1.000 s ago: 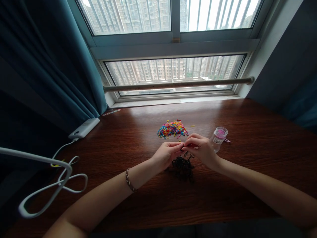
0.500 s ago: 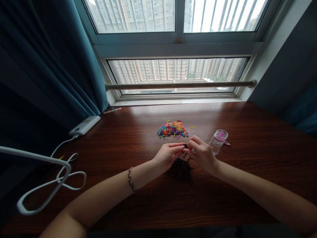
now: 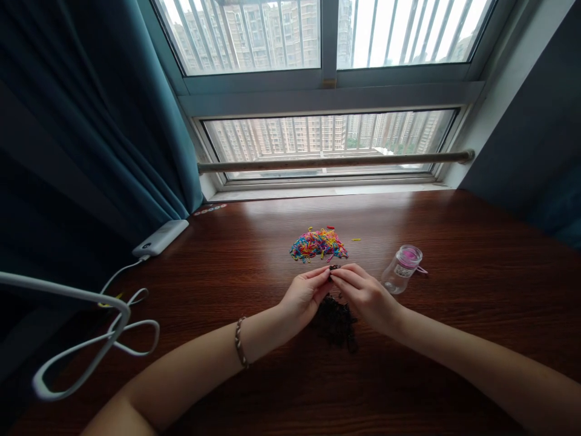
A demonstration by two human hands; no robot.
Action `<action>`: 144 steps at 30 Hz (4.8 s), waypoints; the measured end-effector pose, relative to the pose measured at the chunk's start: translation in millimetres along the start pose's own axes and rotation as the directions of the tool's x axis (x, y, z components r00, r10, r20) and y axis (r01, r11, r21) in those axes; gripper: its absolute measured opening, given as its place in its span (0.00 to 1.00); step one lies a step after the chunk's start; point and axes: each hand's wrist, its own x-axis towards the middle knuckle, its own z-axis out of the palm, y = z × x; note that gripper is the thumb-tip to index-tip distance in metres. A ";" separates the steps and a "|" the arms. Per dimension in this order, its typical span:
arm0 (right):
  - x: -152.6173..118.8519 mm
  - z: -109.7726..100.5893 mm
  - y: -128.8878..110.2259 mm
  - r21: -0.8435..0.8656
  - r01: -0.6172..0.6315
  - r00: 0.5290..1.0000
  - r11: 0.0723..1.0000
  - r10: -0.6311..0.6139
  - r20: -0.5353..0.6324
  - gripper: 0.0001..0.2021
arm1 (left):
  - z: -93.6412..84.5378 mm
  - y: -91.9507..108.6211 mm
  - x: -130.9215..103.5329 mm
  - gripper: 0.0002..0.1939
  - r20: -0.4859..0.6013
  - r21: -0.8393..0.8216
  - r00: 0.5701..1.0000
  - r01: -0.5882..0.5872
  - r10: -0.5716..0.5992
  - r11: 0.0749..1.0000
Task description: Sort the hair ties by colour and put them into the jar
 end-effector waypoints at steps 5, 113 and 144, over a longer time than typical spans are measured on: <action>1.4 0.8 -1.5 0.048 -0.076 0.997 0.996 0.076 -0.002 0.11 | 4.8 4.5 -4.1 0.09 -0.003 0.040 1.000 0.002 -0.002 0.999; 24.2 -144.5 48.3 -0.116 -0.509 0.813 0.853 0.520 0.260 0.05 | -1.7 52.6 6.1 0.15 0.125 0.747 0.971 0.043 -0.204 0.663; 21.8 -153.5 48.6 -0.112 -0.521 0.821 0.846 0.532 0.208 0.07 | -10.0 48.7 10.7 0.15 0.192 0.759 0.949 0.018 -0.250 0.651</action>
